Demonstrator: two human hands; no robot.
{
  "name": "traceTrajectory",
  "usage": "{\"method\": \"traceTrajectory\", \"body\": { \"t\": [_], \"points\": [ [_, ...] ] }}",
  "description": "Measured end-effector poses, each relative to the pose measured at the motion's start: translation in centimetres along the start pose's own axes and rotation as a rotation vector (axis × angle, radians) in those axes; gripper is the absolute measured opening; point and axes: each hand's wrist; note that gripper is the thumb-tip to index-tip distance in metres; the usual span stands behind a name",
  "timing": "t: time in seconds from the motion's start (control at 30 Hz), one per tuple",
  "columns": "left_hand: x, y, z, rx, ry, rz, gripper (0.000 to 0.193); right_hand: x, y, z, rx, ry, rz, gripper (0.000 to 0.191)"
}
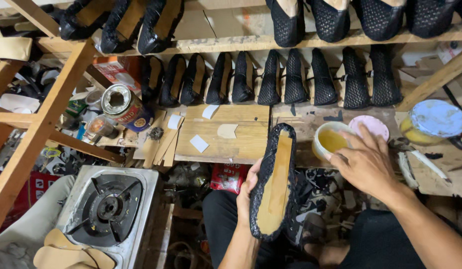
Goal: The person applies a yellow liquid to the sole of a black woven shoe using their fingers. They repeatedly dip fingers into a small container and rub the liquid onto the shoe sole, then place the shoe on a shelf and pick up another to repeat the process.
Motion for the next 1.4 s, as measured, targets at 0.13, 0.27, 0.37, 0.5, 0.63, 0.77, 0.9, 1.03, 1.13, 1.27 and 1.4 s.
{"method": "traceTrajectory", "body": {
  "t": [0.13,0.27,0.37,0.5,0.63,0.77,0.9,1.03,1.13,1.27,1.4],
  "points": [
    [-0.2,-0.4,-0.6,-0.011,-0.027,0.068,0.067,-1.1,0.7,-1.1,0.041,0.184,-0.059,0.040],
    [-0.7,-0.7,-0.6,-0.015,0.039,0.086,0.070,0.7,0.8,-0.1,-0.001,0.334,-0.113,0.042],
    [-1.2,-0.5,-0.4,0.001,0.070,0.098,0.073,2.8,0.2,2.3,0.082,0.843,-0.185,0.045],
    [-1.8,-0.2,0.1,-0.005,0.101,0.173,0.074,4.0,-0.6,6.3,0.201,1.235,-0.205,0.053],
    [-1.8,0.4,0.6,0.009,0.050,0.085,0.070,3.4,-1.8,9.3,0.243,1.094,-0.273,0.050],
    [-1.2,1.4,0.7,-0.032,-0.026,0.135,0.066,3.1,-5.0,11.9,0.382,0.900,-0.372,0.043],
    [-0.7,1.9,0.9,-0.085,-0.078,0.032,0.066,3.5,-7.3,13.2,0.539,0.610,-0.483,0.037],
    [-0.7,1.4,0.6,-0.068,-0.015,0.046,0.065,3.5,-6.4,12.8,0.551,0.550,-0.499,0.039],
    [-1.0,0.4,0.2,-0.071,0.087,0.097,0.065,3.4,-4.2,11.8,0.441,0.522,-0.534,0.040],
    [-1.5,-1.0,0.3,-0.165,0.217,0.282,0.065,4.7,-1.7,9.6,0.242,0.468,-0.542,0.040],
    [-1.4,-1.4,0.3,-0.119,0.298,0.216,0.070,6.2,-1.0,9.3,0.158,0.461,-0.492,0.040]
  ]
}}
Point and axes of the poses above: each hand's wrist, its own y-axis towards the middle knuckle, its own x-axis out of the back of the hand, z = x × y, and after that the axes turned 7 degrees about -z, right-handed
